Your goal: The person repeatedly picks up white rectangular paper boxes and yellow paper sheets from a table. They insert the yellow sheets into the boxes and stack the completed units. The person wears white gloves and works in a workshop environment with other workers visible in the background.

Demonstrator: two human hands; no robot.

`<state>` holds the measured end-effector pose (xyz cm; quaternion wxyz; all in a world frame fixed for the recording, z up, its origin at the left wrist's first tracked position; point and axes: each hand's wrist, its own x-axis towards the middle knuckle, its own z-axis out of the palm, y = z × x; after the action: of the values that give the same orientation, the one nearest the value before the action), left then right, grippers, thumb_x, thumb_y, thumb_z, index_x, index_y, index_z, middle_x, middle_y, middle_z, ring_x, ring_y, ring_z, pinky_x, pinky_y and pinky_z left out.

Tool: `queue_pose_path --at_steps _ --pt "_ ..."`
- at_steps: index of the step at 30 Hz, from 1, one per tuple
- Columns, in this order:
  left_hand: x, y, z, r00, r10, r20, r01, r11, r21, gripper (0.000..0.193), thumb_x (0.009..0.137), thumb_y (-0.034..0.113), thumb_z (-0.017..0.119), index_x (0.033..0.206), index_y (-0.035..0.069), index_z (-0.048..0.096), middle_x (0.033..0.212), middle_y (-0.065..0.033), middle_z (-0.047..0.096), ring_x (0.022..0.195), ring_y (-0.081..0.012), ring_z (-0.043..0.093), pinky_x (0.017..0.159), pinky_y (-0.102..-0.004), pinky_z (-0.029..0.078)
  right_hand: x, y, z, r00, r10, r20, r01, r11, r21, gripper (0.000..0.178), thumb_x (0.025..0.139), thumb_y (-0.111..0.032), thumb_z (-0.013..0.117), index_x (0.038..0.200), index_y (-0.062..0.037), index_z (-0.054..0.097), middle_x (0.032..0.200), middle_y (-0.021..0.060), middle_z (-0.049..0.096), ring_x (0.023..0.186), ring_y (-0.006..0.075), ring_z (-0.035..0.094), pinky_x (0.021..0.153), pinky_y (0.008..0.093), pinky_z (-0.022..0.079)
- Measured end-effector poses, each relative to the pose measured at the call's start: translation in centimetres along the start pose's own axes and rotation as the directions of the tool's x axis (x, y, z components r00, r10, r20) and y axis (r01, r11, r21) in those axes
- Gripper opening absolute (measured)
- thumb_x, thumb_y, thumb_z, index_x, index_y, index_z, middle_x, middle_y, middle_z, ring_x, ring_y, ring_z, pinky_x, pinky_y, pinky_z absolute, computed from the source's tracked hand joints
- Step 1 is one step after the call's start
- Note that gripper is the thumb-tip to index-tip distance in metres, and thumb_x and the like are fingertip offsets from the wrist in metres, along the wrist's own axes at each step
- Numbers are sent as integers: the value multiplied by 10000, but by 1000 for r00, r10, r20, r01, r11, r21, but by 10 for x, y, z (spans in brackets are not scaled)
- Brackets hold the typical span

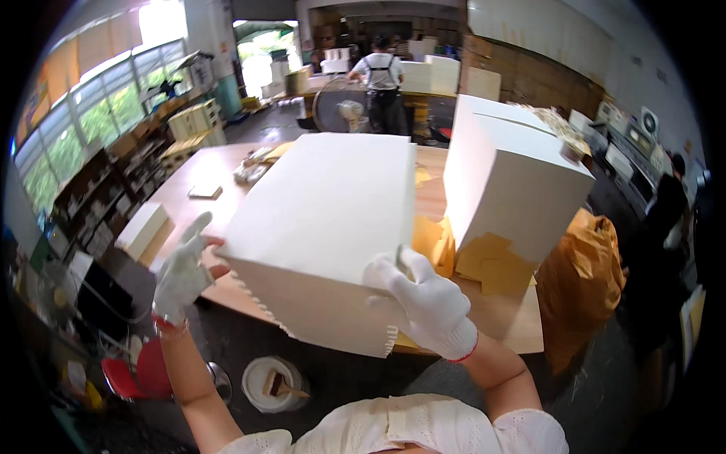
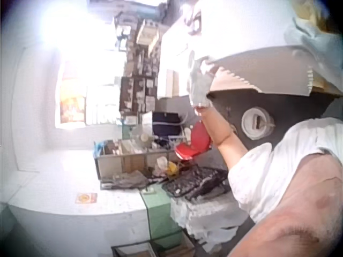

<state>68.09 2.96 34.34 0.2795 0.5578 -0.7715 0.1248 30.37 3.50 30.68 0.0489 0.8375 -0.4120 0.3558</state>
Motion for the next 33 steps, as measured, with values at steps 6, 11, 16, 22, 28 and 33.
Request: queue_pose_path --at_steps 6,11,16,22,28,33 --pt "42 64 18 997 42 -59 -60 939 -340 668 717 -159 612 1347 22 488 1345 -161 529 1196 -290 560 893 -282 528 86 135 -1 919 395 25 -258 549 795 418 937 -345 627 1156 9 596 948 129 641 681 124 589 616 274 503" --pt "61 112 33 974 15 224 32 979 -204 579 741 -46 671 1302 33 551 1308 -187 556 1271 -343 501 1001 -416 469 202 267 71 892 437 -111 -266 708 654 533 887 -461 645 1167 -10 598 963 105 658 773 174 618 710 304 502" --pt "53 130 26 972 21 234 -33 998 48 669 934 586 438 1202 4 631 1314 -235 551 1295 -415 454 1123 -478 292 207 306 164 934 329 139 -251 330 910 437 920 -449 548 1068 -52 657 878 48 623 903 217 580 890 321 444" --pt "-33 92 59 842 -218 -494 264 964 25 584 1013 447 369 1276 -46 538 1401 -186 500 1335 -335 428 1150 -446 265 159 301 198 707 679 197 -95 -185 978 487 959 -375 557 1330 -66 487 1211 81 578 1130 216 535 1016 347 382" --pt "-198 126 268 216 -955 -205 108 232 -967 486 1034 376 314 1323 18 468 1341 -151 497 1202 -270 495 1057 -413 376 -57 347 316 885 465 -3 -434 826 359 701 915 -387 606 1472 -86 305 1516 168 312 1374 364 323 1116 455 292" --pt "-334 240 431 620 -217 754 164 -904 -395 289 960 407 530 1100 166 605 1003 -49 609 862 -168 558 742 -373 475 10 405 318 779 596 195 -618 782 78 862 843 -518 637 1512 -160 228 1577 165 174 1413 455 186 1143 492 242"
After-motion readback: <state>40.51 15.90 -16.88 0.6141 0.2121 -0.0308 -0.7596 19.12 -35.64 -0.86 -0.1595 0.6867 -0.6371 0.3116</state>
